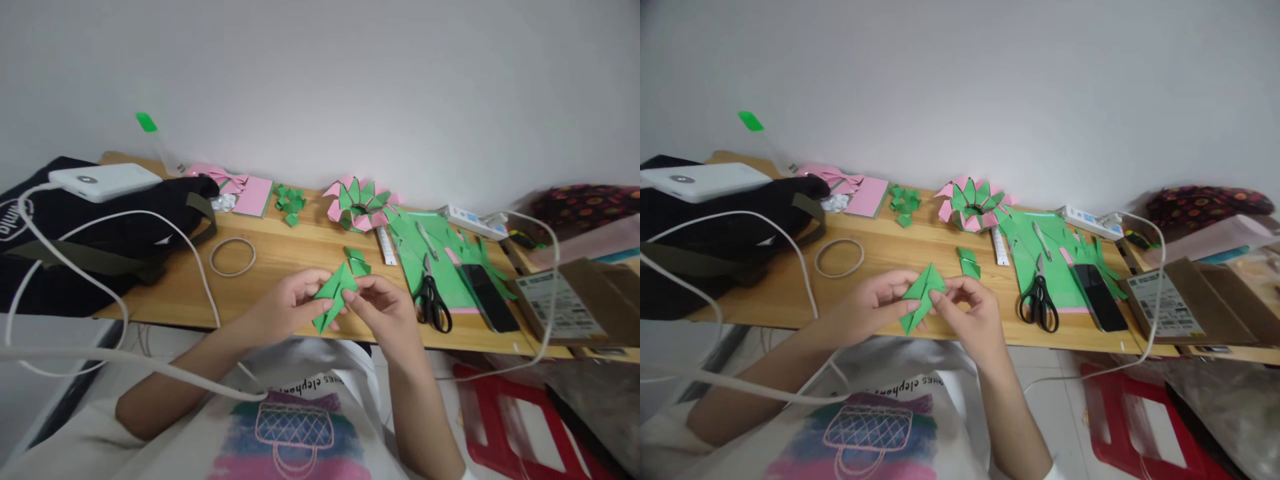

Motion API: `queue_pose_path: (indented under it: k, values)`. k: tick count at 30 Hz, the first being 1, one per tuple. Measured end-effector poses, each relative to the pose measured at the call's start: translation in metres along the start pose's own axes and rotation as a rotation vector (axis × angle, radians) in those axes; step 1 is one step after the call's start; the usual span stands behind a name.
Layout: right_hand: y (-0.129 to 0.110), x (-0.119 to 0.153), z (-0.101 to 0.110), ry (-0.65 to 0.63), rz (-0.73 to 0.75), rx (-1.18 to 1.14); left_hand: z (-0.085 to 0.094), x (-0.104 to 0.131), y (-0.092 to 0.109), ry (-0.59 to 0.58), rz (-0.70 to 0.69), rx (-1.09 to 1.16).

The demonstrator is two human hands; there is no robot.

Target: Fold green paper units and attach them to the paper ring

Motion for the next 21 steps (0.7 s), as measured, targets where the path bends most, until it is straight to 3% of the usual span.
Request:
queue_pose_path:
  k: [15,21]
  values:
    - [-0.0021,0.0008,-0.0016,0.001,-0.176,-0.392,-0.0002,0.0061,-0.0004,-0.212,0.128,0.351]
    - [0.0014,0.0036,-0.0011,0.017,-0.169,-0.386,-0.0027,0.0056,0.0020,-0.104,0.133,0.215]
Point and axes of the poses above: each hand's wrist, its own x-axis away from the middle knuckle, its own z-axis out of the back of the hand, y = z × x, the point moved 2 cm from there along -x, towards the middle knuckle
